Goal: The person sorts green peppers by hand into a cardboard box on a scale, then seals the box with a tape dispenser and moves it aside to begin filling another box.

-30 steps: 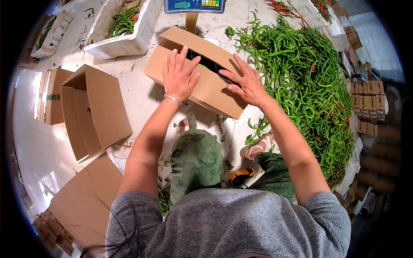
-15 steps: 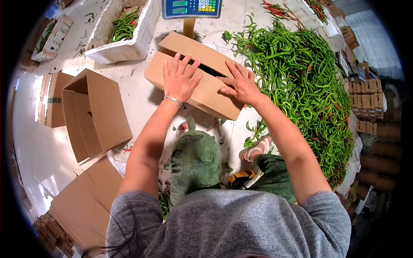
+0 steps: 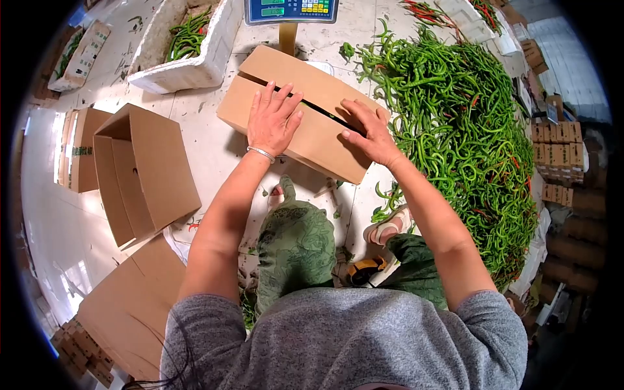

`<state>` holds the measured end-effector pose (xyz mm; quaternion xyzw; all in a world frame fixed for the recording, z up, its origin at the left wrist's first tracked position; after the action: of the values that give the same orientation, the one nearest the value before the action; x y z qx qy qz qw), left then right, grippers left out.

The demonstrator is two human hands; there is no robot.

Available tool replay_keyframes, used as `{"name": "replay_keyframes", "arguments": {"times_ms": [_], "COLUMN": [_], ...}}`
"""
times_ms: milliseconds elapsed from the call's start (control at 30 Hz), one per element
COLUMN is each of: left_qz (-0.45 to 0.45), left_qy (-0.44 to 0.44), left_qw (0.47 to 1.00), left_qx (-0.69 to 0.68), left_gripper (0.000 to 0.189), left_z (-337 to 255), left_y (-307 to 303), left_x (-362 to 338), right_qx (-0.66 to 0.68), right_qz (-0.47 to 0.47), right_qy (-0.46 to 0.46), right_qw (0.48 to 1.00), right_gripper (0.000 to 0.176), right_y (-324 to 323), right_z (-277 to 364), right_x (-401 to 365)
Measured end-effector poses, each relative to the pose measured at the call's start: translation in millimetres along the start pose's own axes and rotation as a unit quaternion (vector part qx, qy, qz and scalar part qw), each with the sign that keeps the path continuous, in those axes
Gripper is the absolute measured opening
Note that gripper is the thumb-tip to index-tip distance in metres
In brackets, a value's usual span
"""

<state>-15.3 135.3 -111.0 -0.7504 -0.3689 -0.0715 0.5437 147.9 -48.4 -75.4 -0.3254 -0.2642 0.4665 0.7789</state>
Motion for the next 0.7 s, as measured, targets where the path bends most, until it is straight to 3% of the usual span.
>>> {"name": "replay_keyframes", "arguments": {"times_ms": [167, 467, 600, 700], "left_qz": [-0.005, -0.018, -0.024, -0.022], "left_qy": [0.004, 0.02, 0.023, 0.007], "left_qw": [1.0, 1.0, 0.999, 0.999], "left_qx": [-0.012, -0.004, -0.015, -0.041], "left_gripper": [0.04, 0.041, 0.038, 0.037], "left_z": [0.1, -2.9, -1.1, -0.1], "left_y": [1.2, -6.1, -5.8, -3.9], "left_x": [-0.9, 1.0, 0.8, 1.9], "right_qx": [-0.059, -0.094, -0.152, -0.23], "right_qz": [0.014, 0.047, 0.066, 0.034], "right_qy": [-0.036, 0.007, 0.019, -0.021], "right_qw": [0.998, 0.994, 0.986, 0.972], "right_gripper": [0.046, 0.042, 0.042, 0.046], "right_y": [0.0, 0.9, 6.8, 15.5], "right_z": [5.0, 28.0, 39.4, 53.8], "right_x": [-3.0, 3.1, 14.0, 13.2]}}
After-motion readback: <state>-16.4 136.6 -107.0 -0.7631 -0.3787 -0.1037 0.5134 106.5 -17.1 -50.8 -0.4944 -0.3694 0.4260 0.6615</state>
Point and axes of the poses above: each hand's wrist, its own x-axis towards the middle knuckle, its own y-axis out of the palm, z = x × y, the point moved 1 cm from there along x, towards the middle knuckle, and after that the axes turned 8 degrees about -z, right-handed, at the moved point
